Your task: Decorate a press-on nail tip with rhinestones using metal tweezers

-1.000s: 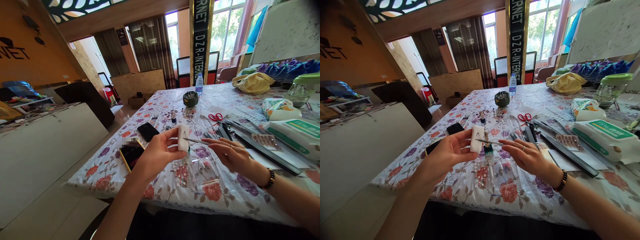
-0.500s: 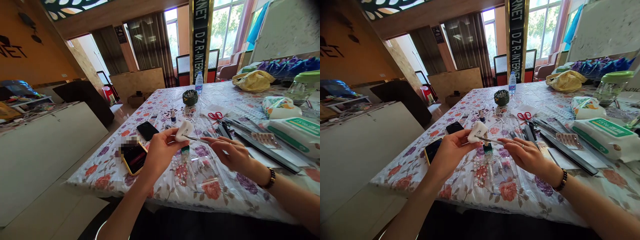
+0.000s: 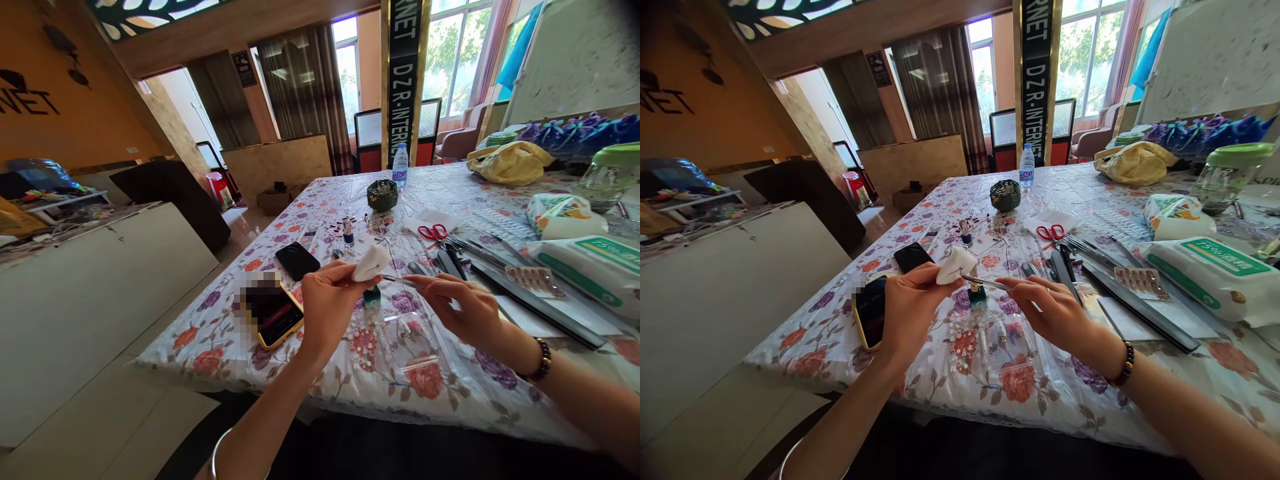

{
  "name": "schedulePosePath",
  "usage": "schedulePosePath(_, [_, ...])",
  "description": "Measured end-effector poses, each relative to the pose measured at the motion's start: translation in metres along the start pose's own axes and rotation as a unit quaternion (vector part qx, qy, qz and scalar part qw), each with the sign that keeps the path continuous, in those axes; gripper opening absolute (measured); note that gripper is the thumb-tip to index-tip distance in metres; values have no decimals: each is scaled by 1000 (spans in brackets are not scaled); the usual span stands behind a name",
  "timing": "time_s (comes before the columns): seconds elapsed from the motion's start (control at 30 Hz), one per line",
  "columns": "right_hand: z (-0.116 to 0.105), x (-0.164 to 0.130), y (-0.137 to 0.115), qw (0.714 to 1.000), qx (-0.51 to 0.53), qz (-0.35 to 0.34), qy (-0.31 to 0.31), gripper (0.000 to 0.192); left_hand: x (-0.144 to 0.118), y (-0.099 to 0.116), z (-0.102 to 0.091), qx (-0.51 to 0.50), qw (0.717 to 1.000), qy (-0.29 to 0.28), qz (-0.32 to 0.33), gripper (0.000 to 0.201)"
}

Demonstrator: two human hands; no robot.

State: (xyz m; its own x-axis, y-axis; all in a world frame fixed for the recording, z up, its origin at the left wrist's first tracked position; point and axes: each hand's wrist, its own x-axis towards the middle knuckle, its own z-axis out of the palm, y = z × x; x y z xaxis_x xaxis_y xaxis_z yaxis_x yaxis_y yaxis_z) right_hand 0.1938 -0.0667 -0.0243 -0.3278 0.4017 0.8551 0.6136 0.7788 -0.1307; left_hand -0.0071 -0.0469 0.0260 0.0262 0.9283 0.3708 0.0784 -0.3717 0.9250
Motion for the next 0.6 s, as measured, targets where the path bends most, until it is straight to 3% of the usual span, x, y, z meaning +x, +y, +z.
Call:
schedulePosePath(0.33, [7, -5, 1, 994, 19, 59, 94, 25, -2, -8, 3, -78, 997, 1, -2, 14])
schedulePosePath(0.6, [7, -11, 3, 990, 11, 113, 85, 16, -2, -4, 3, -119, 993, -9, -13, 16])
